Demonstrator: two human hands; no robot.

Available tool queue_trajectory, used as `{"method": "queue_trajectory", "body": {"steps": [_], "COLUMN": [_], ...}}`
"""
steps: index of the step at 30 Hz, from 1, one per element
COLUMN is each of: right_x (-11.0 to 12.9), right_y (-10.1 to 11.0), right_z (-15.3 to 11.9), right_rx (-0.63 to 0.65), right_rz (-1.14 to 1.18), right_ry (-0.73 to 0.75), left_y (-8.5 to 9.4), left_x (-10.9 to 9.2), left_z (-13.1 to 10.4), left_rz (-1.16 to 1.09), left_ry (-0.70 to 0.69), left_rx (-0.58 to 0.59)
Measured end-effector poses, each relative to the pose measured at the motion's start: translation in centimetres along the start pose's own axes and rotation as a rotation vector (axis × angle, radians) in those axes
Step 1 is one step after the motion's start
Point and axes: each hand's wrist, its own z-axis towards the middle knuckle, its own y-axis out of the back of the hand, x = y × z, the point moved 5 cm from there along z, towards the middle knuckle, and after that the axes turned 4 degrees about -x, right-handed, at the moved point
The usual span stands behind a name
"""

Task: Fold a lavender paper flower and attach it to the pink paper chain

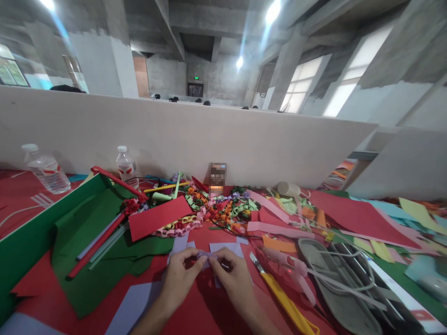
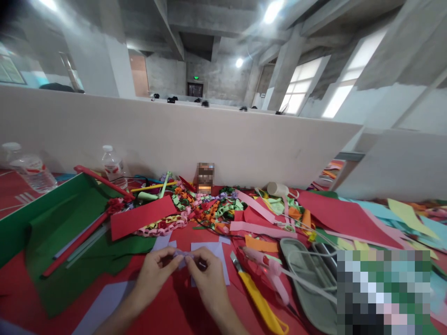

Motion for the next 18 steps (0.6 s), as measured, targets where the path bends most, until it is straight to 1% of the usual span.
{"method": "queue_trajectory", "body": {"steps": [3, 5, 7, 9, 10, 12, 13, 14, 16, 18], "right_x": [0.7, 1.3, 1.8, 2.2, 2.3, 2.5, 2.5, 2.5, 2.5, 2.4], "right_y": [0.2, 0.4, 0.7, 1.1, 1.3, 1.6, 1.6, 1.6, 1.4, 1.3], "right_z": [-0.1, -0.2, -0.3, -0.5, -0.7, -0.9, -0.9, -1.0, -0.9, -0.8], "right_rx": [-0.025, -0.033, -0.035, -0.066, -0.087, -0.115, -0.110, -0.090, -0.040, -0.006], "right_rz": [-0.085, -0.160, -0.226, -0.295, -0.341, -0.450, -0.500, -0.538, -0.566, -0.561], "right_ry": [0.100, 0.185, 0.298, 0.438, 0.508, 0.621, 0.659, 0.690, 0.728, 0.733], "left_y": [-0.1, -0.1, 0.1, 0.3, 0.2, -0.4, -0.7, -1.0, -1.4, -1.5], "left_x": [0.1, 0.2, 0.4, 0.6, 0.7, 0.7, 0.6, 0.5, 0.2, 0.1], "left_z": [0.1, 0.2, 0.3, 0.2, 0.0, -0.6, -0.8, -1.1, -1.3, -1.2], "left_rz": [-0.005, -0.058, -0.157, -0.278, -0.344, -0.480, -0.537, -0.583, -0.628, -0.646], "left_ry": [-0.015, 0.000, 0.064, 0.195, 0.273, 0.420, 0.470, 0.496, 0.495, 0.463], "left_rx": [0.000, -0.010, -0.062, -0.091, -0.081, -0.006, 0.039, 0.078, 0.127, 0.115]}}
